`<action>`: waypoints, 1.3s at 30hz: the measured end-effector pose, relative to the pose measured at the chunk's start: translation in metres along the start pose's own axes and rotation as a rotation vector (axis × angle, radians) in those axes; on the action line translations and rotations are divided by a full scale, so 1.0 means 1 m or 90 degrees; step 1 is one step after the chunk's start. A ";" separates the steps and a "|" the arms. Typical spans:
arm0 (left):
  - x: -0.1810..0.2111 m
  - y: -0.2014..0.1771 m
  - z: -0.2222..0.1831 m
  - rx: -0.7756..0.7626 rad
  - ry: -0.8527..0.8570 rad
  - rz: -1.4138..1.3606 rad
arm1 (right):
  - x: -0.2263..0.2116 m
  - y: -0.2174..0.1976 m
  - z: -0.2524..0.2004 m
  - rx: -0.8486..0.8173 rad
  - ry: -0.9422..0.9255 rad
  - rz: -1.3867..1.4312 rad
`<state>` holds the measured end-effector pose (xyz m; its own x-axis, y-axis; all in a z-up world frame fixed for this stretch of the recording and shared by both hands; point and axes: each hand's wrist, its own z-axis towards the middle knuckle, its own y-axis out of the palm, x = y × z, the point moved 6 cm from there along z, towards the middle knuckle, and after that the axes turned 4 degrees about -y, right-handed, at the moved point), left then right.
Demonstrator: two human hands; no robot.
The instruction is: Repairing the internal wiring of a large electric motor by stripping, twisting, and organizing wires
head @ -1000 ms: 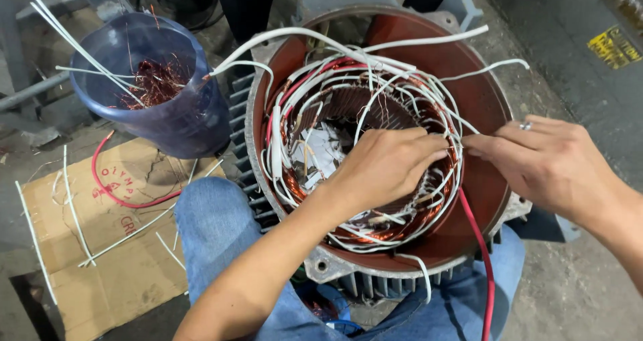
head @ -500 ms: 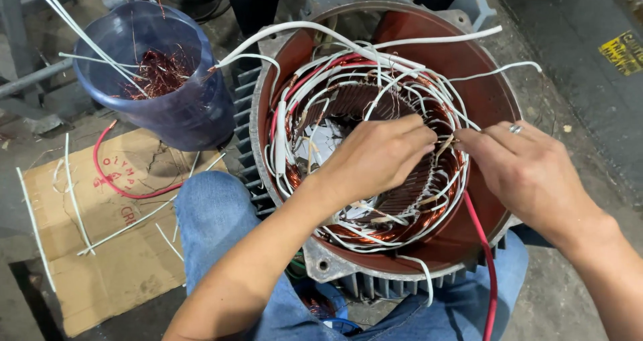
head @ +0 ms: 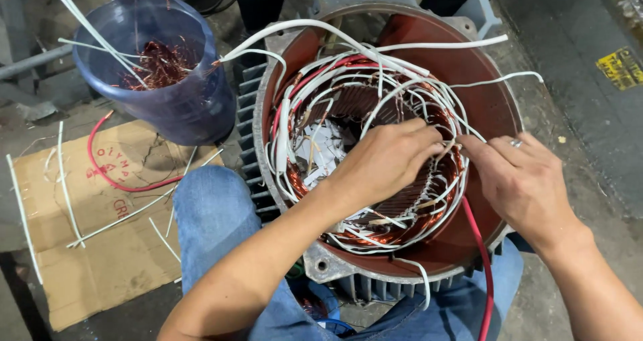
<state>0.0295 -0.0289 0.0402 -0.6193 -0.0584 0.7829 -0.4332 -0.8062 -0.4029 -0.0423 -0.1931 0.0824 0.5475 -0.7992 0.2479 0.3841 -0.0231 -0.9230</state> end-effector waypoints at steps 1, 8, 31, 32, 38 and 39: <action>0.002 -0.003 0.001 0.010 -0.021 -0.014 | 0.001 -0.003 -0.001 0.015 -0.014 -0.028; -0.010 -0.004 0.007 0.022 -0.010 -0.019 | 0.034 0.007 0.006 -0.061 0.025 0.052; -0.012 -0.064 0.008 0.124 -0.093 -0.165 | 0.010 -0.005 0.033 -0.036 0.014 0.144; -0.018 -0.066 0.009 0.124 -0.090 -0.163 | 0.014 -0.002 0.031 -0.033 0.015 0.142; -0.049 -0.042 0.003 -0.109 -0.315 -0.043 | 0.023 0.011 0.030 -0.065 -0.002 0.066; -0.051 -0.038 0.001 -0.118 -0.327 -0.041 | 0.023 0.013 0.030 -0.062 -0.004 0.072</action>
<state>0.0784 0.0043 0.0163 -0.2087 -0.3296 0.9208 -0.5959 -0.7037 -0.3869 -0.0028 -0.1942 0.0851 0.5877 -0.7965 0.1422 0.2459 0.0084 -0.9693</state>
